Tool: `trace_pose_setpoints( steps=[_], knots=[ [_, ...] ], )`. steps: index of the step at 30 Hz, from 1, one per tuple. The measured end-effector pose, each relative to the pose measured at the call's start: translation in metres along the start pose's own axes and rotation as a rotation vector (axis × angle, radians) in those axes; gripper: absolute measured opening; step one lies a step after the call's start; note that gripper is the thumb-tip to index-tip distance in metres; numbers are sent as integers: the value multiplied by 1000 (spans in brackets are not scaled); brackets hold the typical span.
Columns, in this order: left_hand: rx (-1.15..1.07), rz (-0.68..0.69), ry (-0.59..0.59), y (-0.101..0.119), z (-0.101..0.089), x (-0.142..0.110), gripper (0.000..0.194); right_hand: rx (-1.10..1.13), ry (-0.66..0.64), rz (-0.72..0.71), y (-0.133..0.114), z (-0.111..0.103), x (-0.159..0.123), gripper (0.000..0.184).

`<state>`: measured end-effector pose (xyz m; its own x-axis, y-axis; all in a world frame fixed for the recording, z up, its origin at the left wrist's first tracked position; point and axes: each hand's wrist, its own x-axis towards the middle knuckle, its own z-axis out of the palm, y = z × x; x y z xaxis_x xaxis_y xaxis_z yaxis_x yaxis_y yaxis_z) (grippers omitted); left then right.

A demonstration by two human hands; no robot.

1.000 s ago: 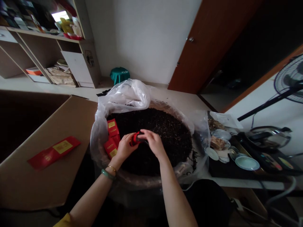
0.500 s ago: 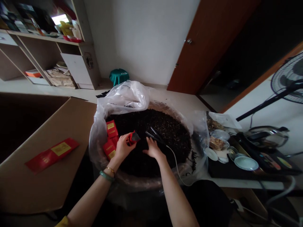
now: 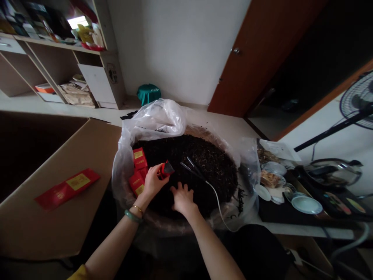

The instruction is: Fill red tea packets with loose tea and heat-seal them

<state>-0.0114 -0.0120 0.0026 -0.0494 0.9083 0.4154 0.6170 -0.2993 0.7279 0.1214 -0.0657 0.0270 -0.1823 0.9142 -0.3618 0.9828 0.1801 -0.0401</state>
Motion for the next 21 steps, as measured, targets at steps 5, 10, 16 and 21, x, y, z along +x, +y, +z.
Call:
trace_pose_setpoints(
  steps=[5, 10, 16, 21],
  knots=[
    [-4, 30, -16, -2, 1, -1, 48, 221, 205, 66, 22, 5, 10, 50],
    [19, 34, -39, -5, 3, -1, 48, 677, 492, -50, 56, -26, 18, 31],
    [36, 45, -63, -4, 2, -1, 45, 743, 557, -226, 49, -86, 12, 32],
    [26, 31, -50, -5, 3, 0, 45, 613, 517, -297, 27, -100, 17, 37]
  ],
)
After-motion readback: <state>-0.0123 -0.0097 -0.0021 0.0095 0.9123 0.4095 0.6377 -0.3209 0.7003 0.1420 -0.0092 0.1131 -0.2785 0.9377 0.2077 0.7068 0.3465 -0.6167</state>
